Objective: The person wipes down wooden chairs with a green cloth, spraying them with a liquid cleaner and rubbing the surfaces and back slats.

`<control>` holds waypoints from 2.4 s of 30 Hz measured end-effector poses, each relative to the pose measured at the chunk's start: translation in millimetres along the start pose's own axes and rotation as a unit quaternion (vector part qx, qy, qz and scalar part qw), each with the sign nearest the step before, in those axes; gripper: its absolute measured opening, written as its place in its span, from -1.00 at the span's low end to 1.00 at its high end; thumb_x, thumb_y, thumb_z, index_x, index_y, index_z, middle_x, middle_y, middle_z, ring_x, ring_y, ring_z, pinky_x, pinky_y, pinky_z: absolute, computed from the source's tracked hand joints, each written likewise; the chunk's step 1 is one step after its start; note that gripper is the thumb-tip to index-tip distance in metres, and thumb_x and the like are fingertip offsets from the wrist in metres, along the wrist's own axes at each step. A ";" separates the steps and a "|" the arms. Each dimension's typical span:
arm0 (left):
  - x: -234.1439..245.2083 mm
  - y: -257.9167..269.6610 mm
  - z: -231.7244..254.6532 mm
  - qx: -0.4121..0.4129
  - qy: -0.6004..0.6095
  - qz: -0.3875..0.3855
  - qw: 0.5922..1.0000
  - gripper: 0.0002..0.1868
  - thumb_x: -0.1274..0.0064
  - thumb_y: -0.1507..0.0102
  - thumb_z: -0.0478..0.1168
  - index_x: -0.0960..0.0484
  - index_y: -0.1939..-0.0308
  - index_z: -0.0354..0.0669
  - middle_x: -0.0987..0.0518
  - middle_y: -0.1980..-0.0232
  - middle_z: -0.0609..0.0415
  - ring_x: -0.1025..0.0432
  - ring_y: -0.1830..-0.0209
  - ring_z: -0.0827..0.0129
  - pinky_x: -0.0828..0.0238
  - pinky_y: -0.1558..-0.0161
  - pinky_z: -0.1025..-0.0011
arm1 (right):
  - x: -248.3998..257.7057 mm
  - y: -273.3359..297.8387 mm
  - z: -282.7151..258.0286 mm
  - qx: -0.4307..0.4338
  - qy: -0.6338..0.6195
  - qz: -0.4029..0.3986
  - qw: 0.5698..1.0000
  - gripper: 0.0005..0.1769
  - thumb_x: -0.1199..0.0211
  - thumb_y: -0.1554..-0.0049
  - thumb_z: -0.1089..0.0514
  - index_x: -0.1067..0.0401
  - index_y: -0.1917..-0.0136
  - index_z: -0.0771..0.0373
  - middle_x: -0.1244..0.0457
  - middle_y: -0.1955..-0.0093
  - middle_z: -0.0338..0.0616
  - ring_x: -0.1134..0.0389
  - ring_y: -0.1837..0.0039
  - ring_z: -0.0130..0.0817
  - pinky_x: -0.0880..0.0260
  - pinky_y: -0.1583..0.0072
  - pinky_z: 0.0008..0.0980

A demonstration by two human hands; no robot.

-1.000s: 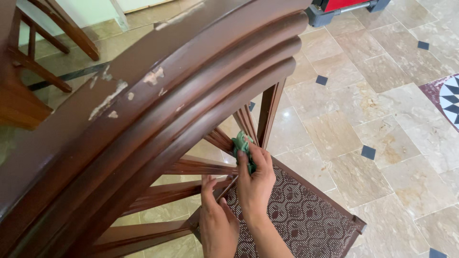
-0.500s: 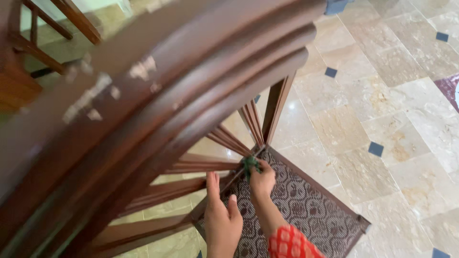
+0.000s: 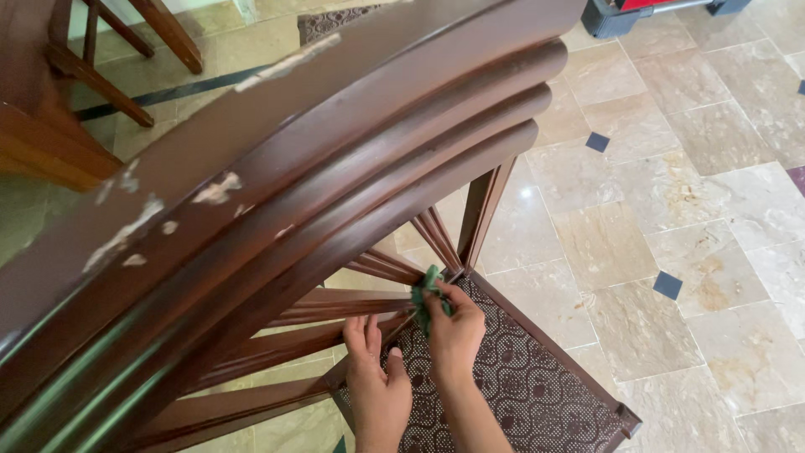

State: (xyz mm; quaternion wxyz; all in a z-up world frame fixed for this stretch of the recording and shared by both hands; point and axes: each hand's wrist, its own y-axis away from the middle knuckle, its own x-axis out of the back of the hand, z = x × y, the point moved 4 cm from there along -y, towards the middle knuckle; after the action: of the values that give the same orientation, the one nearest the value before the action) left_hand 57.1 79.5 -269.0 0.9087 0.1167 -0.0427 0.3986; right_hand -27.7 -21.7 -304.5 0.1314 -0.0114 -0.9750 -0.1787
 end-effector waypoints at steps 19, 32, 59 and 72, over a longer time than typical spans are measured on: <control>-8.8 4.7 7.7 0.029 0.006 0.044 0.999 -0.17 0.43 -0.11 -0.73 -0.01 -0.48 -0.25 -0.24 -0.50 -0.20 -0.14 -0.59 0.17 -0.05 -0.52 0.31 | 20.8 36.2 -84.4 0.003 -0.070 -0.081 0.994 -0.84 -0.38 -0.10 0.22 -0.64 0.05 0.32 -0.38 0.30 -0.15 -0.27 0.26 -0.54 -0.34 0.19 -0.44; 12.4 2.9 25.5 0.070 0.036 -0.055 0.995 -0.17 0.29 -0.25 -0.51 0.17 -0.58 -0.11 -0.03 -0.63 -0.05 0.01 -0.64 0.25 0.03 -0.53 0.33 | 10.5 9.0 -33.5 0.041 0.042 -0.026 0.998 -0.78 -0.38 -0.07 0.19 -0.58 0.01 0.32 -0.44 0.15 -0.07 -0.45 0.14 -0.34 -0.42 0.06 -0.33; 45.3 10.7 17.9 -0.132 0.244 -0.146 0.950 -0.19 0.57 -0.46 0.20 0.24 -0.61 -0.29 0.26 -0.72 -0.08 0.38 -0.73 0.19 0.50 -0.62 0.17 | -36.9 57.1 12.2 0.019 -0.019 0.051 0.998 -0.84 -0.32 -0.14 0.11 -0.53 0.09 0.25 -0.43 0.27 -0.17 -0.38 0.26 -0.45 -0.38 0.18 -0.38; 35.3 -17.9 -171.5 0.188 0.157 -0.146 0.959 -0.16 0.54 -0.43 0.28 -0.30 -0.49 -0.34 -0.32 -0.56 -0.23 -0.18 -0.60 0.15 0.08 -0.53 0.21 | -61.1 -37.2 143.1 -0.083 0.039 0.117 0.989 -0.82 -0.35 -0.09 0.11 -0.54 0.04 0.20 -0.43 0.20 -0.16 -0.42 0.19 -0.32 -0.40 0.07 -0.27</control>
State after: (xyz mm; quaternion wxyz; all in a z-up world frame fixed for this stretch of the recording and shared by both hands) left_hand 91.5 135.2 -432.3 0.9139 0.2257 0.1939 0.2762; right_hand -7.4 -4.6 -462.3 0.1881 -0.1295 -0.9429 -0.2426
